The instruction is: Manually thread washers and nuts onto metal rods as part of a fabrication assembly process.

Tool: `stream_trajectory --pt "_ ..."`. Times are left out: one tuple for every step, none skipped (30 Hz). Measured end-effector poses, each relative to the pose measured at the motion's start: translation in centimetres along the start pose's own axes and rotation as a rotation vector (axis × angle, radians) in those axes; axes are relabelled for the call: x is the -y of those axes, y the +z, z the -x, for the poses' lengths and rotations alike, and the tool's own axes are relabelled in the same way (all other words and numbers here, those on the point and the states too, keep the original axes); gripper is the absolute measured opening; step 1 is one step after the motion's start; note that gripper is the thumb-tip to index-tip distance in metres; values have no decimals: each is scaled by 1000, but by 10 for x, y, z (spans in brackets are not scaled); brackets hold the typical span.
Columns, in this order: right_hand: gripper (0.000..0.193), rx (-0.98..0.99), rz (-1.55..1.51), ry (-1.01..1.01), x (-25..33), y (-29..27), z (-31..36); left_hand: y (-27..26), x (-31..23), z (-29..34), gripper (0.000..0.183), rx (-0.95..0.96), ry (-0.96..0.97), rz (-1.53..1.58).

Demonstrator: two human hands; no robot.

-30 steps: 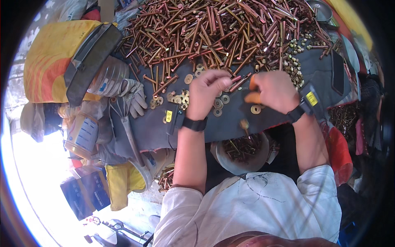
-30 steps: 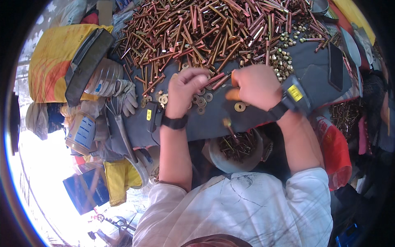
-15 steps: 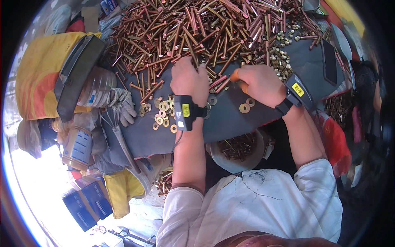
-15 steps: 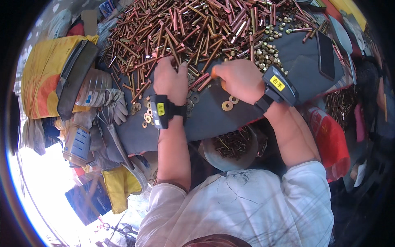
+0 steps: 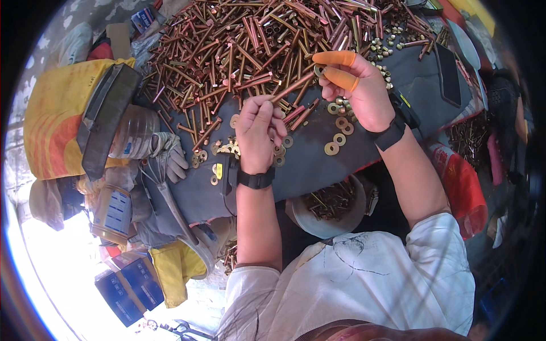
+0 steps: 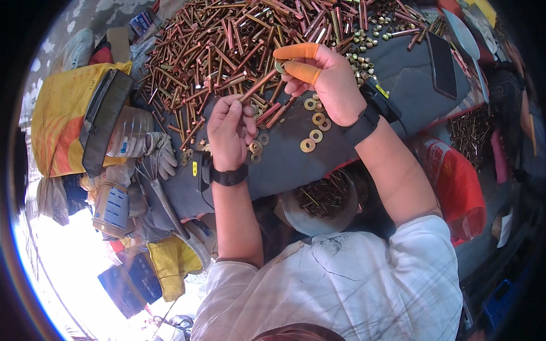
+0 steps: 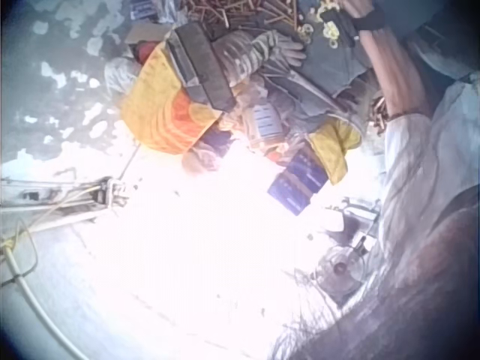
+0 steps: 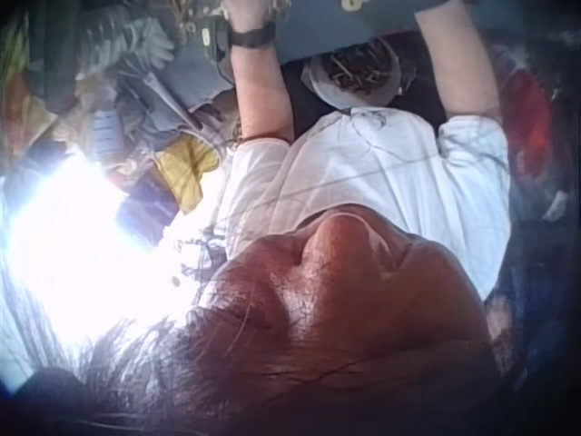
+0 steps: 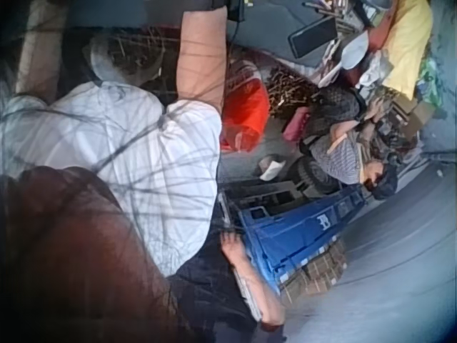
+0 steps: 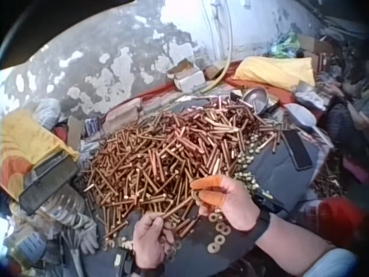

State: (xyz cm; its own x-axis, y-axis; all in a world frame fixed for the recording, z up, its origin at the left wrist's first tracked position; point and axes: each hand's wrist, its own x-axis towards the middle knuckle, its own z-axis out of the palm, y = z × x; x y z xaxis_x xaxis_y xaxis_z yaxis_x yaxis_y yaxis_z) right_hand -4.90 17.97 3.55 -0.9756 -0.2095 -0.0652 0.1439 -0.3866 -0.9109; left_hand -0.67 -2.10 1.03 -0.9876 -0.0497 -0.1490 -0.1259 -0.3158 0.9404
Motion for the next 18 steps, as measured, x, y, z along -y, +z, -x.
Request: stream_trajectory --pt "23 3 -1 0 -1 0 0 1 1 0 15 -2 2 -1" --pt "23 17 16 11 -1 -1 0 2 2 0 16 35 -27 58" --pt "23 28 38 26 -2 -1 -1 3 4 -1 16 73 -59 123" --pt "23 29 41 29 -2 0 0 4 5 -1 16 103 -73 147" --pt "24 38 45 20 -1 1 0 3 6 -1 16 102 -73 151" --pt "24 45 45 7 -1 1 1 4 7 -1 16 119 -85 185" --pt "24 44 45 6 -1 1 2 4 8 -2 16 137 -98 220" --pt "25 55 36 -5 -1 2 2 5 8 -1 16 139 -98 220" --pt "26 57 30 -20 0 2 3 9 8 -2 16 153 -123 273" --pt "27 65 -19 11 -1 2 3 13 9 -2 16 168 -149 326" --pt "28 72 -68 40 -5 2 2 13 11 -2 16 181 -154 329" --pt "28 87 -131 51 -9 3 1 9 15 -3 16 204 -188 323" --pt "28 93 -162 92 -10 5 1 7 18 -4 15 228 -223 317" --pt "28 99 -176 96 -12 6 2 5 21 -5 15 226 -235 322" --pt "28 107 -193 102 -13 8 3 4 22 -5 15 238 -242 322" --pt "29 105 -219 103 -11 9 6 4 22 -5 15 244 -238 344" --pt "29 94 -218 99 -10 9 7 4 23 -5 16 249 -233 366" --pt "29 87 -225 115 -8 11 7 3 22 -5 17 265 -225 373"
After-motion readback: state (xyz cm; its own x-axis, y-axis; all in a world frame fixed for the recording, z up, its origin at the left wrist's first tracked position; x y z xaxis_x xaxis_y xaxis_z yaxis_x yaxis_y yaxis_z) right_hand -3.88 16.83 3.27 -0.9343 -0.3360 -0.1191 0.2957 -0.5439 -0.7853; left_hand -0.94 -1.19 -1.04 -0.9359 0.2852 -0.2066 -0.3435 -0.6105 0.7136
